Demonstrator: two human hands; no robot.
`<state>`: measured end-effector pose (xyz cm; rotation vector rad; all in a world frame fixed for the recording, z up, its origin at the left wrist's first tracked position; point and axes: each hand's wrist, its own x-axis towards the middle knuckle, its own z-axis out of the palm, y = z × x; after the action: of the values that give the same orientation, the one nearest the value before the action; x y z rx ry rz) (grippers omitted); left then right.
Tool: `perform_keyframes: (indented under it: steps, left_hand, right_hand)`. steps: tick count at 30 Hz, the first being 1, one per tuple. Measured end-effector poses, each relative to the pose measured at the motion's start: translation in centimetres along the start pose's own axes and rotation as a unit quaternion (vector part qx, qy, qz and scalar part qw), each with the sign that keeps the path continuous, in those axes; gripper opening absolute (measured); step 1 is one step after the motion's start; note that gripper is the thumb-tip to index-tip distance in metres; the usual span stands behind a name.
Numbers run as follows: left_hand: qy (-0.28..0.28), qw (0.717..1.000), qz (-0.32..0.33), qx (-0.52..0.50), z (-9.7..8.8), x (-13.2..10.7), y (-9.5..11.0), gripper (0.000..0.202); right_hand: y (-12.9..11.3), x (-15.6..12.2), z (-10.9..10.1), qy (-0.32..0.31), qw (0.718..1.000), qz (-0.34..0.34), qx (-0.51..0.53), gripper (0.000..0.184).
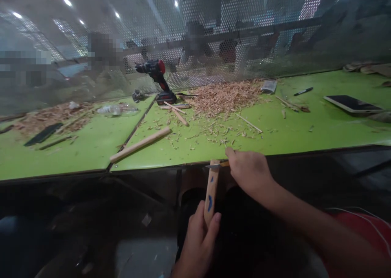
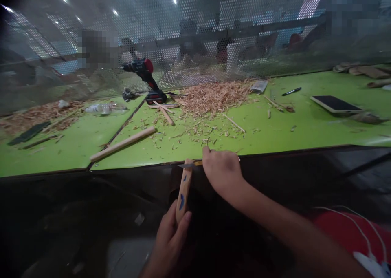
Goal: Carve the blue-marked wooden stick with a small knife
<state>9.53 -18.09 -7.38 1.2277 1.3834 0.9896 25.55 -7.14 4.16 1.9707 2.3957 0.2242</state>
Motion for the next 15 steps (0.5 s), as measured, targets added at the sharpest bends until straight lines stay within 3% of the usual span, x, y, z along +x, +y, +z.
perform_keyframes:
  steps: [7,10,15]
  left_hand:
    - [0.019,0.999,0.025,0.044,0.3,-0.3,-0.1,0.032]
    - [0.051,0.997,0.024,0.046,0.9,-1.0,0.1,0.032]
    - [0.037,0.999,0.008,0.029,-0.2,-0.4,0.5,0.041]
  right_hand:
    - [0.9,0.4,-0.2,0.021,0.999,-0.032,0.001,0.025]
    - [1.6,1.1,-0.3,0.030,0.999,-0.012,-0.015,0.028]
    - [3.9,2.6,-0.8,0.013,0.999,0.023,0.027,0.025]
